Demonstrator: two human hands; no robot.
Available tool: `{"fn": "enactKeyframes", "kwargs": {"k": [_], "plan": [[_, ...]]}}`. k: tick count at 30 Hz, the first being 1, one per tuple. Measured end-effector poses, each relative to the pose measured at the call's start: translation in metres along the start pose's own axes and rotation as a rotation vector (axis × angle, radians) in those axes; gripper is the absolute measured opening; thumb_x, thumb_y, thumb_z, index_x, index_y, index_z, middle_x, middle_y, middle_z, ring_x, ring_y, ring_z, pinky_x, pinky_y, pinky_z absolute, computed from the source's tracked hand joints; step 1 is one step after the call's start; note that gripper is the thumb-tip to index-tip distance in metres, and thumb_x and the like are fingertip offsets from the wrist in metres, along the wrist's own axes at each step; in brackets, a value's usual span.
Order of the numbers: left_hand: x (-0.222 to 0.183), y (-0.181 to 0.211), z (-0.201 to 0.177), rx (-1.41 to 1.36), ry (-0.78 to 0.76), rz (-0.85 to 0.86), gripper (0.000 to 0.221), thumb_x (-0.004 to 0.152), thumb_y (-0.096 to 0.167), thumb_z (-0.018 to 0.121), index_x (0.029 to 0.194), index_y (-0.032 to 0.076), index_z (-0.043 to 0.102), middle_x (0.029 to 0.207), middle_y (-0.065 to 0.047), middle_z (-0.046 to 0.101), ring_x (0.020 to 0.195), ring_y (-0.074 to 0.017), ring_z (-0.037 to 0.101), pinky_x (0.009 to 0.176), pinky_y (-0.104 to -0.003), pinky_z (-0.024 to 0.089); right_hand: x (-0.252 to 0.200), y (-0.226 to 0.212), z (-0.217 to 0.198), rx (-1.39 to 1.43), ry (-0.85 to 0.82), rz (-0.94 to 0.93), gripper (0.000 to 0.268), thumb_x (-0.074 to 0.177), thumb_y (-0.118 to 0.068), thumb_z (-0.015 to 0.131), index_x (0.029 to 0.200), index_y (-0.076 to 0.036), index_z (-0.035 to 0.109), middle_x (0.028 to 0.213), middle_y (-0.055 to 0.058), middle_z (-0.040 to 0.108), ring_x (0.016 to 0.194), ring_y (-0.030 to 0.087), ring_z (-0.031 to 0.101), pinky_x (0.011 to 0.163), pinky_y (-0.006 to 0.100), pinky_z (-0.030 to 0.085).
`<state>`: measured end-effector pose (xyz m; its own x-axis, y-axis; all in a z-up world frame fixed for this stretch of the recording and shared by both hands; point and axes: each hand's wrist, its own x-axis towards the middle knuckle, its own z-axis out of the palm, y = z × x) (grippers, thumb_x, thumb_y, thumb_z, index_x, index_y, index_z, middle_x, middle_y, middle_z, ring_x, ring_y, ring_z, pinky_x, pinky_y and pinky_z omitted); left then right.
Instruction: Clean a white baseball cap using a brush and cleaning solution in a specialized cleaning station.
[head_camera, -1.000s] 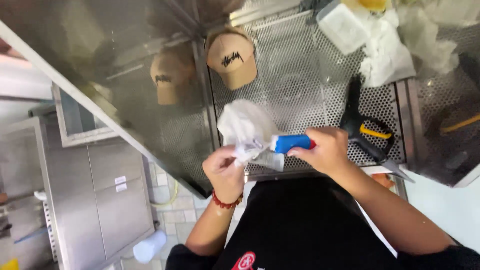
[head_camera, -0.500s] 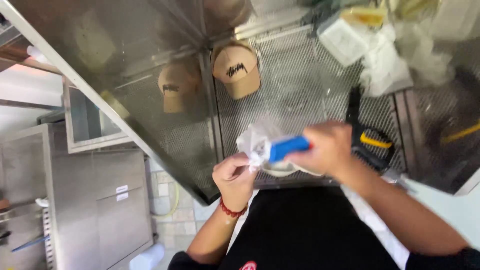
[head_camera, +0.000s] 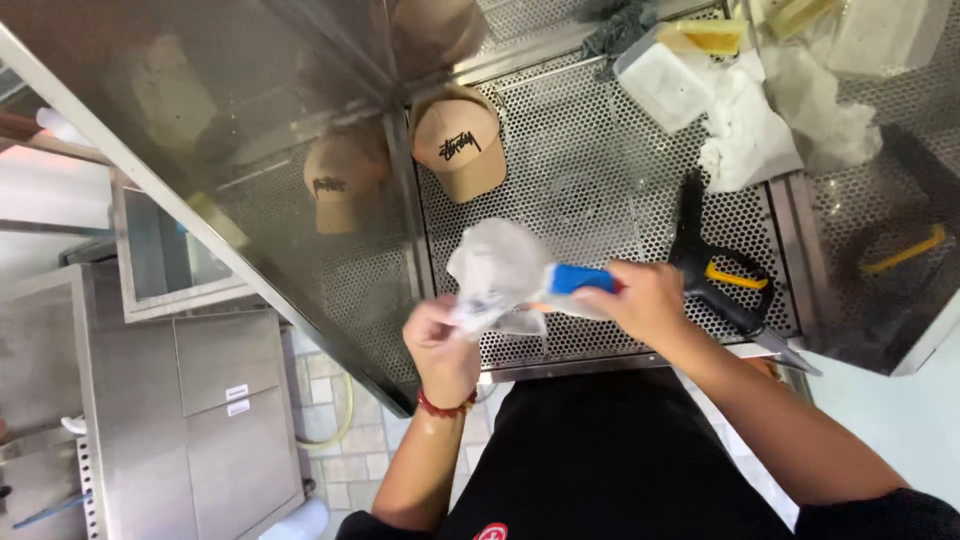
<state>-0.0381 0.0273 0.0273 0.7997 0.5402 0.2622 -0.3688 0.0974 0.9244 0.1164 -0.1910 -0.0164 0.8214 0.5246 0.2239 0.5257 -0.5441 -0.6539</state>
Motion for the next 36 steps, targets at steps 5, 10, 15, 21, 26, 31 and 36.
{"fn": "enactKeyframes", "kwargs": {"k": [5, 10, 15, 21, 26, 31, 36], "plan": [[0.031, 0.029, 0.021, -0.696, -0.007, -0.133, 0.018, 0.098, 0.002, 0.066, 0.111, 0.006, 0.055, 0.115, -0.015, 0.065, 0.107, -0.0264, 0.066, 0.093, -0.041, 0.057, -0.033, 0.017, 0.017, 0.467, -0.045, 0.337, 0.029, 0.082, -0.029, 0.079, 0.088, -0.002, 0.069, 0.063, 0.004, 0.062, 0.055, 0.012, 0.056, 0.053, 0.033, 0.046], [0.04, 0.03, 0.029, -0.938, 0.018, -0.195, 0.035, 0.096, 0.014, 0.069, 0.128, 0.011, 0.055, 0.131, -0.012, 0.063, 0.127, -0.03, 0.061, 0.106, -0.049, 0.054, -0.008, -0.036, -0.007, 0.475, -0.077, 0.337, 0.045, 0.069, -0.022, 0.097, 0.09, 0.002, 0.064, 0.072, 0.007, 0.061, 0.062, 0.012, 0.051, 0.055, 0.033, 0.044], [0.029, 0.009, 0.041, -1.03, 0.071, -0.33, 0.057, 0.096, 0.033, 0.065, 0.143, 0.004, 0.051, 0.144, -0.015, 0.058, 0.136, -0.032, 0.054, 0.117, -0.05, 0.043, 0.009, -0.075, -0.022, 0.812, 0.015, 0.304, 0.037, 0.08, -0.01, 0.084, 0.111, -0.002, 0.067, 0.079, 0.0, 0.067, 0.071, 0.005, 0.061, 0.067, 0.023, 0.05], [0.02, -0.004, 0.039, -0.95, 0.096, -0.382, 0.073, 0.092, 0.049, 0.059, 0.147, 0.003, 0.046, 0.147, -0.015, 0.056, 0.139, -0.0341, 0.052, 0.117, -0.054, 0.042, 0.016, -0.08, -0.031, 0.598, 0.09, 0.005, 0.017, 0.089, -0.007, 0.077, 0.104, -0.003, 0.068, 0.092, 0.006, 0.072, 0.083, 0.014, 0.071, 0.072, 0.03, 0.055], [0.015, -0.007, 0.041, -0.925, -0.021, -0.322, 0.071, 0.092, 0.037, 0.056, 0.152, 0.002, 0.045, 0.148, -0.013, 0.057, 0.14, -0.0307, 0.053, 0.12, -0.048, 0.042, 0.052, -0.066, -0.05, -0.07, 0.079, -0.174, 0.03, 0.08, -0.02, 0.081, 0.068, -0.007, 0.056, 0.063, 0.01, 0.061, 0.056, 0.029, 0.063, 0.051, 0.04, 0.047], [0.007, -0.009, 0.04, -0.982, -0.042, -0.351, 0.064, 0.098, 0.03, 0.05, 0.151, -0.006, 0.044, 0.142, -0.02, 0.058, 0.131, -0.0326, 0.056, 0.113, -0.044, 0.046, 0.069, -0.076, -0.044, -0.247, 0.165, -0.41, 0.013, 0.074, -0.017, 0.07, 0.072, -0.015, 0.057, 0.069, 0.004, 0.061, 0.059, 0.028, 0.063, 0.053, 0.041, 0.048], [0.011, 0.007, 0.038, -0.912, 0.059, -0.466, 0.068, 0.09, 0.027, 0.049, 0.152, -0.001, 0.044, 0.142, -0.014, 0.059, 0.13, -0.0288, 0.058, 0.108, -0.042, 0.05, 0.111, -0.08, -0.069, -0.489, 0.1, -0.544, 0.025, 0.073, -0.031, 0.071, 0.063, -0.015, 0.054, 0.057, 0.003, 0.056, 0.052, 0.026, 0.061, 0.049, 0.04, 0.048]]}}
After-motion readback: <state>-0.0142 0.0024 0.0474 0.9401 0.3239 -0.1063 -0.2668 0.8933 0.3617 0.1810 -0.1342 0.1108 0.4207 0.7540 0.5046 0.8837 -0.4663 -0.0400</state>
